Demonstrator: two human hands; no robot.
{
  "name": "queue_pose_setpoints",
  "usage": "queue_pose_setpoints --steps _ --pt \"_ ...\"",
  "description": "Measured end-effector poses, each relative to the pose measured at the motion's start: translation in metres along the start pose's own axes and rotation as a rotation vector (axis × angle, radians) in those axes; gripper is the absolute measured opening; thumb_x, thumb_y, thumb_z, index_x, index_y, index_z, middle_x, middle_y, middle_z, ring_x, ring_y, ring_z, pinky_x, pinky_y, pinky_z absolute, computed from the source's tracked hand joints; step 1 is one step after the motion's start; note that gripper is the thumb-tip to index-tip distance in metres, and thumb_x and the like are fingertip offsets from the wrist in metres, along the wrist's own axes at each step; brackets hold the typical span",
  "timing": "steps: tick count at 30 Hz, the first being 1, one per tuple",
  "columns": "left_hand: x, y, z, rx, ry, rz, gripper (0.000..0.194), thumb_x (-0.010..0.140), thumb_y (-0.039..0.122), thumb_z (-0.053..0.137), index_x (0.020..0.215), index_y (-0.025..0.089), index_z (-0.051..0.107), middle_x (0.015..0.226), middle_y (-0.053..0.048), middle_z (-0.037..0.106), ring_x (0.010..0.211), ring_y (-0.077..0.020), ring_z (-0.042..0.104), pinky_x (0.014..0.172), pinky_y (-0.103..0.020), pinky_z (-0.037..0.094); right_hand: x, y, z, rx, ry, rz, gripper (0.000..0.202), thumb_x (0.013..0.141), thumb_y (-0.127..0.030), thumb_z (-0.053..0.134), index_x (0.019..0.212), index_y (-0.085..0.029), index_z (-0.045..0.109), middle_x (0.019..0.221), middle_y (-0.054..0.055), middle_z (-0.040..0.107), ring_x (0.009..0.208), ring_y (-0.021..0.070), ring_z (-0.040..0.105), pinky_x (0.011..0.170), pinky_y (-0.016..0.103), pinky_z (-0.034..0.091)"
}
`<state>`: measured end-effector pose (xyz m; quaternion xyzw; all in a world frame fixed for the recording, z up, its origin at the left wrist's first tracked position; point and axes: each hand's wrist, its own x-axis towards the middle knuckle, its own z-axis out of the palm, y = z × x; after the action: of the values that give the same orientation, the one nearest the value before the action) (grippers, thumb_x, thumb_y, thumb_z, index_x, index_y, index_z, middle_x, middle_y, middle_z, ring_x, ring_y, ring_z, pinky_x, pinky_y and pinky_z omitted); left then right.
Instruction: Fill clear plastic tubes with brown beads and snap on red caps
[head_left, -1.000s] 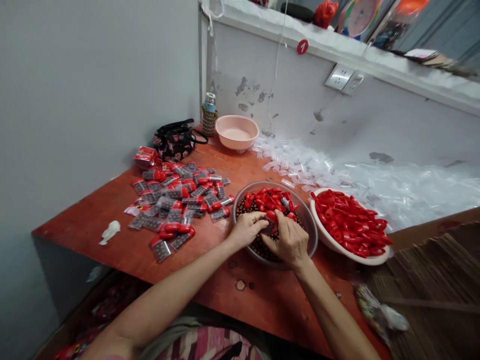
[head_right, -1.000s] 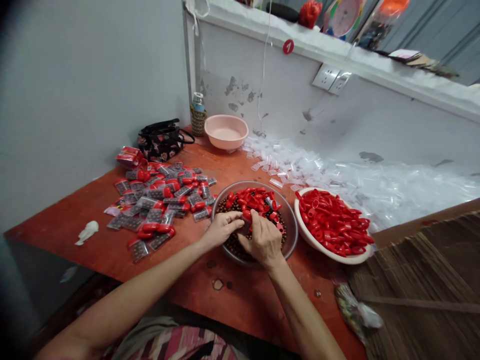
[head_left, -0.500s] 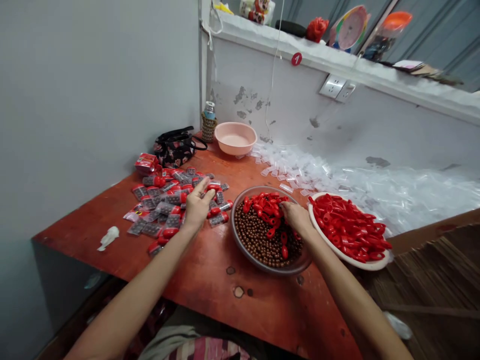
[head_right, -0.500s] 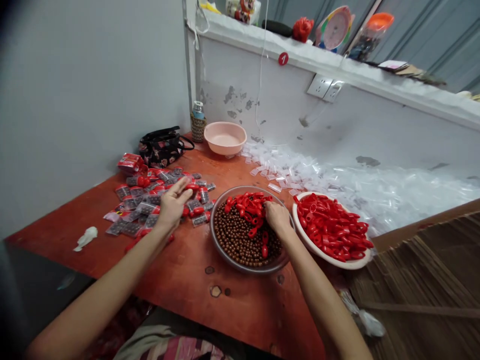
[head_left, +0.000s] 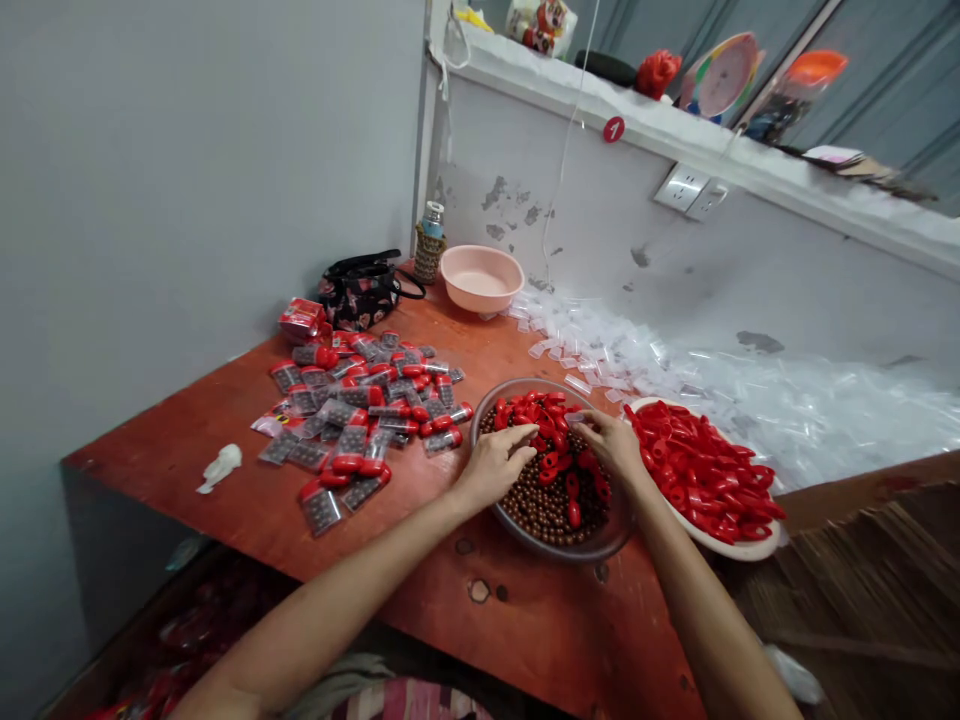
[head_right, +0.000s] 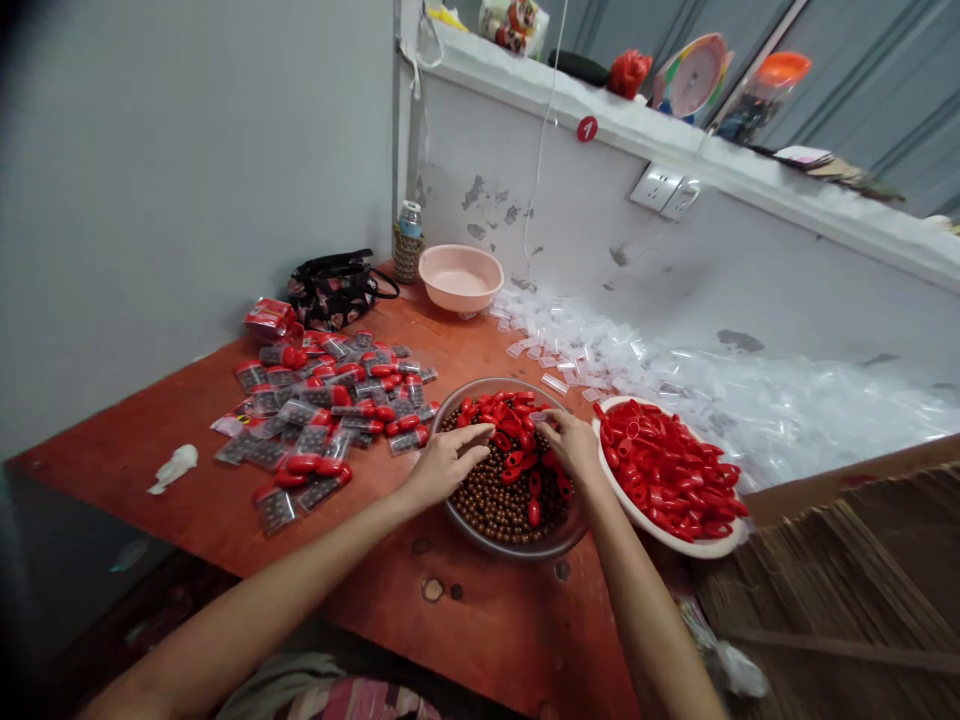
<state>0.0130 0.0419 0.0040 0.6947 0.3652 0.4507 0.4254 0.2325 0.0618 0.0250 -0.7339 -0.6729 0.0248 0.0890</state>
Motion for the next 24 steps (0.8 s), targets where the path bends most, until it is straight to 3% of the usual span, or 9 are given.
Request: queue_pose_setpoints --steps 4,6,10,13,15,20,22,24 --pt "0.002 -0.002 0.002 0.088 -0.012 0.001 0.031 0.079 0.019 0.052 0.109 0.016 0.061 0.109 -0.007 0.064 0.101 -0.0179 0.06 0.093 -0.031 0.044 -0.027 0.001 -0.004 0.758 0.018 -0.1 0.033 0.074 -0.04 0.059 0.096 -0.017 0.064 0.093 0.006 0.069 0.083 0.019 0.063 0.076 0.032 0.049" --pt "0.001 -0.003 0.003 0.106 -0.033 0.02 0.032 0.079 0.019 0.052 0.11 0.016 0.06 0.109 -0.007 0.064 0.1 -0.0177 0.06 0.092 -0.03 0.044 -0.039 -0.005 -0.003 0.893 0.029 -0.117 0.031 0.071 -0.039 0.063 0.094 -0.018 0.064 0.093 0.005 0.069 0.085 0.0193 0.063 0.079 0.034 0.048" --pt "-0.002 -0.006 0.005 0.077 -0.078 0.059 0.033 0.078 0.021 0.054 0.111 0.022 0.059 0.11 -0.004 0.064 0.099 -0.0173 0.06 0.091 -0.031 0.045 -0.055 -0.019 -0.004 0.786 0.011 -0.171 0.028 0.074 -0.038 0.06 0.095 -0.019 0.064 0.091 0.004 0.068 0.085 0.0196 0.062 0.079 0.034 0.048" --pt "-0.003 -0.01 0.004 -0.027 0.064 0.004 0.031 0.082 0.023 0.048 0.11 0.019 0.059 0.109 -0.005 0.064 0.1 -0.0162 0.06 0.091 -0.03 0.045 -0.059 -0.025 -0.007 0.579 -0.066 -0.205 0.024 0.077 -0.037 0.056 0.093 -0.021 0.065 0.085 0.002 0.068 0.079 0.0189 0.062 0.077 0.034 0.047" --pt "-0.003 -0.011 0.003 -0.063 0.12 -0.025 0.029 0.083 0.024 0.046 0.108 0.018 0.06 0.107 -0.006 0.065 0.099 -0.0162 0.06 0.091 -0.029 0.045 -0.059 -0.028 -0.007 0.605 -0.106 -0.2 0.025 0.078 -0.038 0.054 0.093 -0.021 0.063 0.084 0.002 0.067 0.077 0.0183 0.061 0.074 0.033 0.049" --pt "-0.004 -0.005 0.001 -0.104 -0.09 -0.004 0.039 0.075 0.027 0.058 0.114 0.02 0.056 0.102 -0.004 0.067 0.088 -0.0163 0.063 0.079 -0.026 0.05 -0.056 -0.041 0.0 1.014 0.019 -0.084 0.041 0.077 -0.039 0.054 0.112 -0.02 0.045 0.093 0.005 0.062 0.08 0.0185 0.062 0.063 0.032 0.053" --pt "-0.005 -0.004 -0.001 -0.09 -0.086 0.012 0.032 0.079 0.027 0.054 0.109 0.02 0.059 0.094 -0.002 0.068 0.083 -0.015 0.064 0.076 -0.024 0.049 -0.057 -0.047 -0.001 0.961 0.044 -0.128 0.037 0.078 -0.037 0.053 0.11 -0.021 0.045 0.092 0.004 0.062 0.08 0.0179 0.061 0.066 0.031 0.052" --pt "-0.005 -0.004 -0.002 -0.04 -0.055 0.052 0.022 0.081 0.025 0.05 0.097 0.019 0.064 0.088 -0.002 0.069 0.081 -0.014 0.063 0.077 -0.024 0.047 -0.058 -0.048 -0.005 0.739 0.035 -0.206 0.028 0.079 -0.036 0.053 0.101 -0.021 0.051 0.088 0.003 0.063 0.078 0.0173 0.061 0.07 0.031 0.049"
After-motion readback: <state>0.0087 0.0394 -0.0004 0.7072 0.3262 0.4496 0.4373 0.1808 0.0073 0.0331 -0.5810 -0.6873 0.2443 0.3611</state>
